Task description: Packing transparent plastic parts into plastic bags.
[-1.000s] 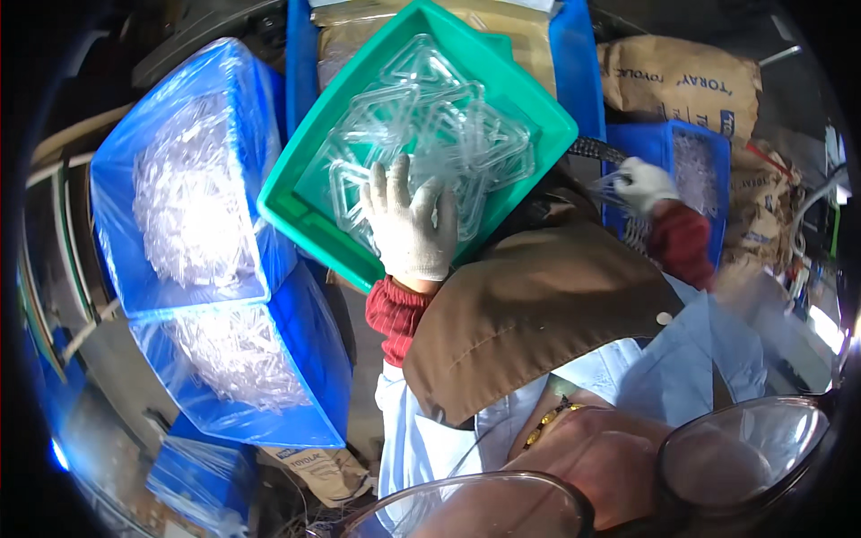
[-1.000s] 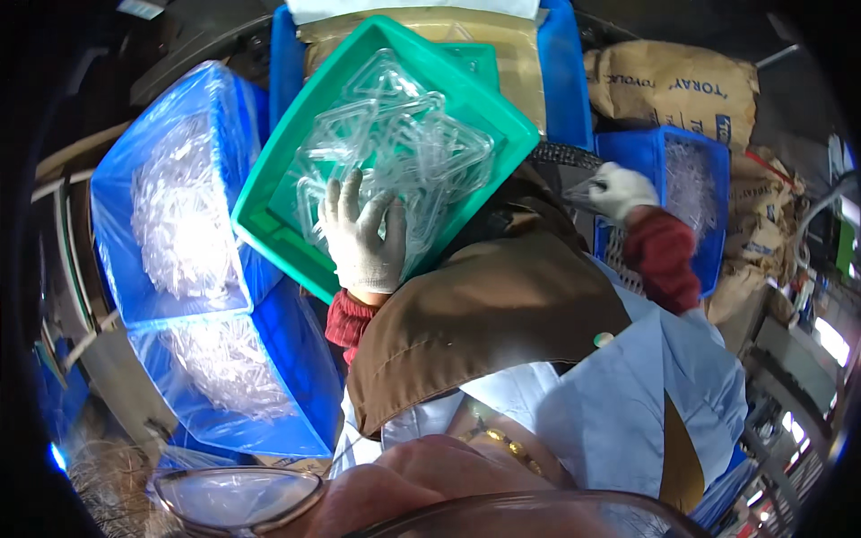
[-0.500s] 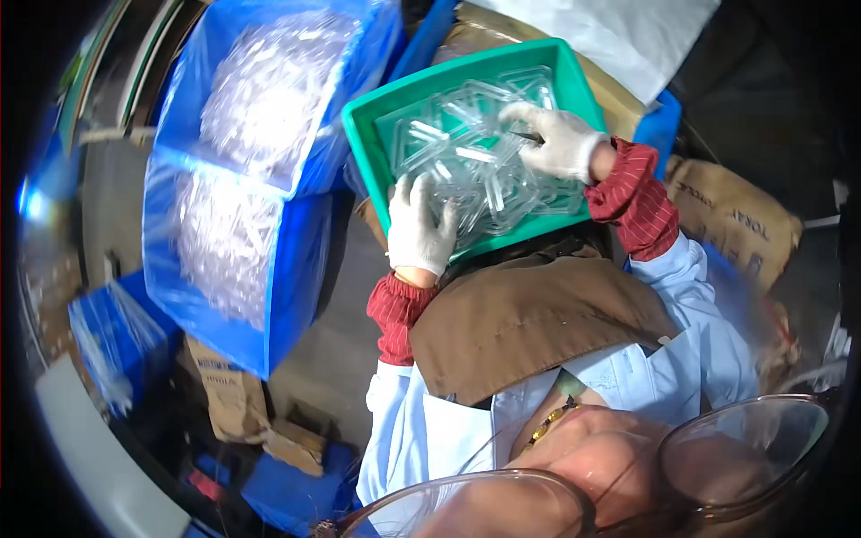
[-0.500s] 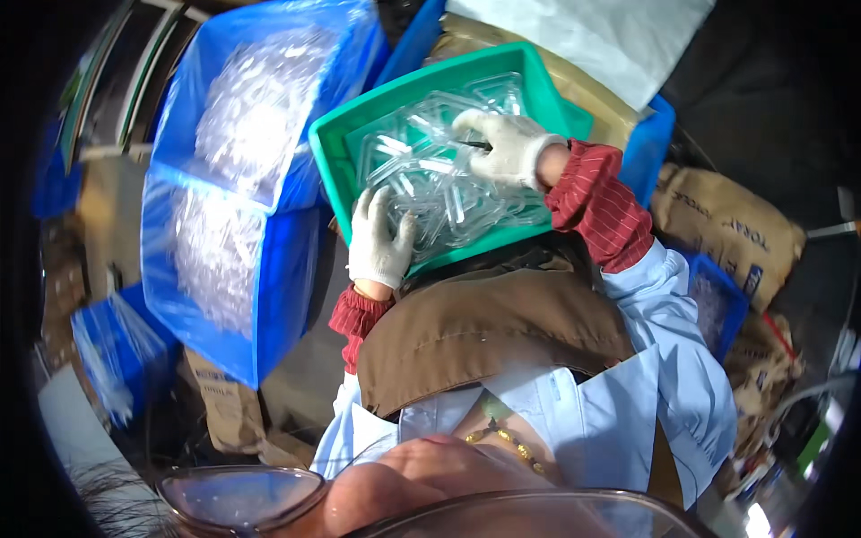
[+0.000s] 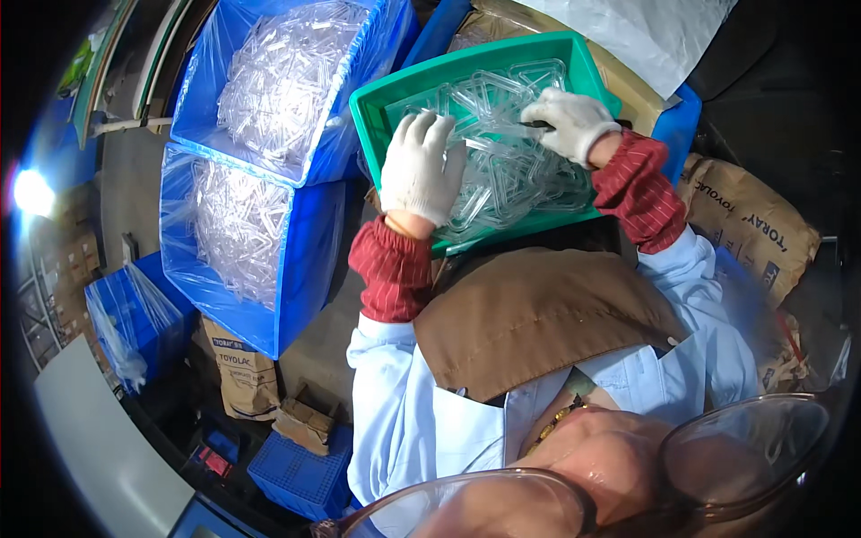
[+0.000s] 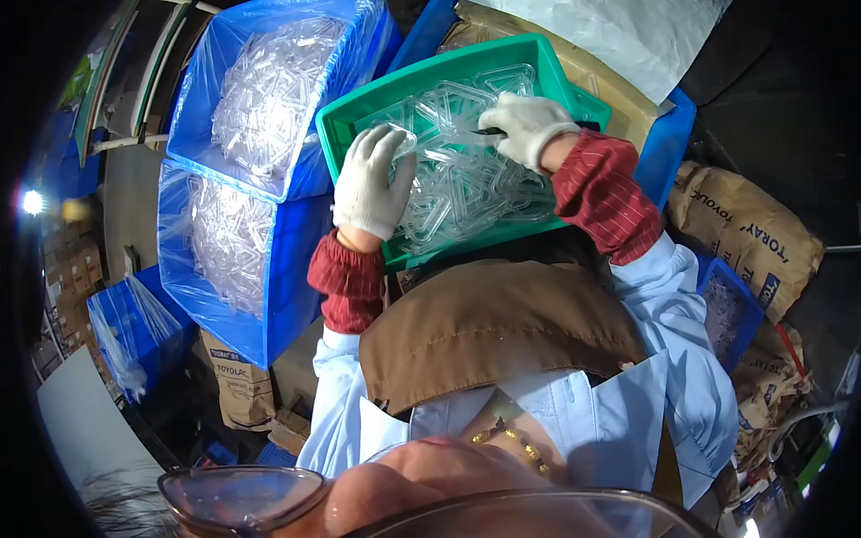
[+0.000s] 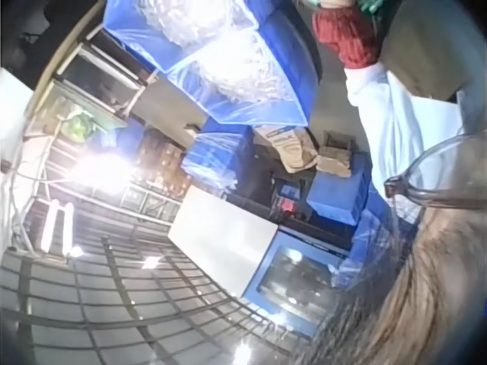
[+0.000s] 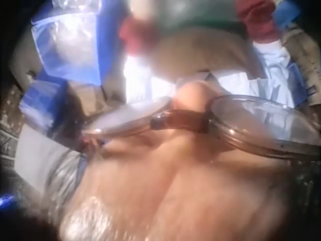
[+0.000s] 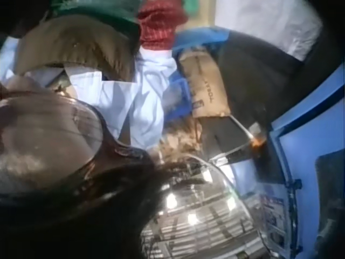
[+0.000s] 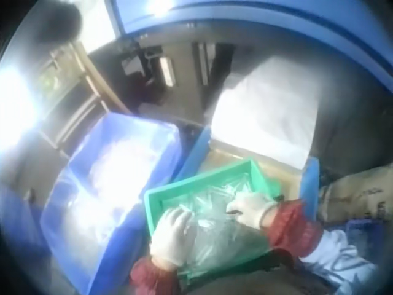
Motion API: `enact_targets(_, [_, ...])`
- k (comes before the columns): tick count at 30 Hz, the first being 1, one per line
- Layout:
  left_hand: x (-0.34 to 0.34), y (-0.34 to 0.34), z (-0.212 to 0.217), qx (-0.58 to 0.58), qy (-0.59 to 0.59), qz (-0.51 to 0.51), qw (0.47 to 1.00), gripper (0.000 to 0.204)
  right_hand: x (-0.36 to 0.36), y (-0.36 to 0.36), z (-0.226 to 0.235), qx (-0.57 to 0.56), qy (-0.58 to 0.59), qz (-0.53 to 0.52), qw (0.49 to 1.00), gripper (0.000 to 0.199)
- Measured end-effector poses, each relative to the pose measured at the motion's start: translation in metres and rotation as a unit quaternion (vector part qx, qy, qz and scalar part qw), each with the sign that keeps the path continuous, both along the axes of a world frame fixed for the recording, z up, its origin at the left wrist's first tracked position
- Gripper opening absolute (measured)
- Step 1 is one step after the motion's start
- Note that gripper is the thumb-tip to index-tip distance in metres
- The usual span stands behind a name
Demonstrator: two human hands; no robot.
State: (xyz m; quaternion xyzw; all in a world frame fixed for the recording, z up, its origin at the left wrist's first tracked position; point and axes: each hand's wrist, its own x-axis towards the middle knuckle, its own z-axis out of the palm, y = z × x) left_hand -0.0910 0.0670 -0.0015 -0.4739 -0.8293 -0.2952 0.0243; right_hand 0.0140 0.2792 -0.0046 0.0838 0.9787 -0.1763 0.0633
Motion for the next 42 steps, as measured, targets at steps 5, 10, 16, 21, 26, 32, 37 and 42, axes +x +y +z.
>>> enact_targets(5, [-0.004,0.023,0.0,0.099,-0.139,-0.026,0.985,0.034,-0.004,0.004,0.004,-0.31,0.101,-0.132,0.936,0.024])
enact_targets(10, [0.008,0.02,0.004,0.299,-0.591,0.057,0.747,0.03,-0.005,-0.002,0.023,-0.494,0.063,-0.097,0.862,0.029])
enact_targets(16, [0.021,0.011,-0.012,0.409,-0.704,0.159,0.558,0.016,0.004,-0.022,0.017,-0.567,0.043,-0.079,0.819,0.03])
enact_targets(21, [0.025,-0.006,-0.02,0.334,-0.713,0.11,0.607,0.018,-0.003,-0.03,0.008,-0.562,0.091,-0.126,0.812,0.016])
enact_targets(26, [0.028,0.004,-0.008,0.36,-0.614,0.089,0.697,0.022,-0.006,-0.029,0.004,-0.625,0.116,-0.085,0.767,0.029])
enact_targets(32, [0.035,0.008,-0.016,0.411,-0.652,0.161,0.616,0.023,0.006,-0.024,0.004,-0.515,0.178,-0.079,0.835,0.053])
enact_targets(37, [0.035,0.012,-0.022,0.434,-0.655,0.193,0.587,0.021,0.007,-0.037,0.008,-0.404,0.218,0.023,0.888,0.036])
enact_targets(42, [0.039,0.016,-0.012,0.435,-0.674,0.17,0.572,0.021,0.01,-0.041,0.002,-0.315,0.267,0.068,0.908,0.028])
